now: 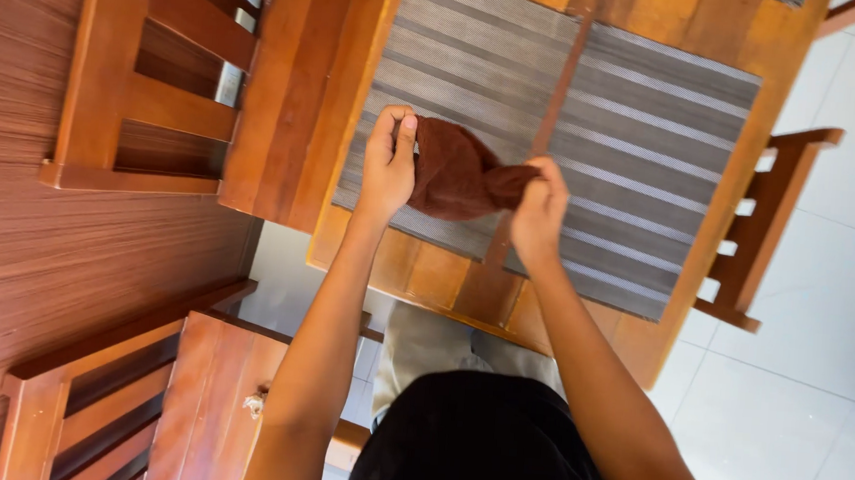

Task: Wiping down and collecting placemats from dining tables in a restaurant.

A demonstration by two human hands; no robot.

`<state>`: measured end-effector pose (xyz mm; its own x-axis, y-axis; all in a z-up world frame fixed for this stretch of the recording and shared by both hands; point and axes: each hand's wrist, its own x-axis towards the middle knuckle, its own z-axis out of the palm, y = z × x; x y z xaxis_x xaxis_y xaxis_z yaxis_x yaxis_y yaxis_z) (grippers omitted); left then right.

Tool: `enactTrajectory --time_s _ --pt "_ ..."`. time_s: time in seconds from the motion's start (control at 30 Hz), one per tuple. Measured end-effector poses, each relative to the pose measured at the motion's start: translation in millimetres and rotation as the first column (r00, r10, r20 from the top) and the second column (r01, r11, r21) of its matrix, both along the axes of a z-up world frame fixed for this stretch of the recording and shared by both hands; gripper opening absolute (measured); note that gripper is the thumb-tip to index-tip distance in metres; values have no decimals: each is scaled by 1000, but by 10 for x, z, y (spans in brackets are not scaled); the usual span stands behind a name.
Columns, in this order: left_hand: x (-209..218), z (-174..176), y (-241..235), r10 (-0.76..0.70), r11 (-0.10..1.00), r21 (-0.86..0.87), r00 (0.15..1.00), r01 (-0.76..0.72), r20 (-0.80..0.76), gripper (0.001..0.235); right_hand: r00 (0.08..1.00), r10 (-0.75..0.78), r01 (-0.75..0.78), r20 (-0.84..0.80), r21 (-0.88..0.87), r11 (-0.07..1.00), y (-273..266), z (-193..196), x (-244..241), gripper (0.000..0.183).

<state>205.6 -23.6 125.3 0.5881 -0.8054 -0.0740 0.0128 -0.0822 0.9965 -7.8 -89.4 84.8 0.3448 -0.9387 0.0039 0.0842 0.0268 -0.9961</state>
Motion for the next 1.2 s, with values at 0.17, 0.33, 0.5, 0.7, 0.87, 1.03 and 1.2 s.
enactTrajectory --time_s 0.17,0.33,0.5,0.7,0.87,1.03,1.2 --pt "480 -37 -284 81 995 -60 988 -74 129 17 985 -86 98 148 -78 992 -445 658 509 21" --pt "920 -289 -644 54 993 -121 947 -16 317 17 969 -247 244 23 -274 930 -1067 269 726 17" --pt "1148 -539 -942 20 967 238 962 -88 273 27 788 -506 184 -351 -649 738 -1157 442 952 51" --pt "1293 -1497 -983 -424 879 354 863 320 274 32 774 -416 109 -477 -546 830 -976 120 1326 51" --pt "1266 -1500 -1327 -304 942 305 741 140 599 25 747 -339 -28 -572 -537 843 -1174 -111 1678 48" --pt "1331 -1501 -1373 -329 908 418 663 26 673 40 651 -131 -273 -748 -391 879 -1395 -671 2032 60" --pt "1542 -1630 -1440 -405 884 443 716 149 568 24 431 44 -550 -901 -224 804 -1345 -842 2059 66"
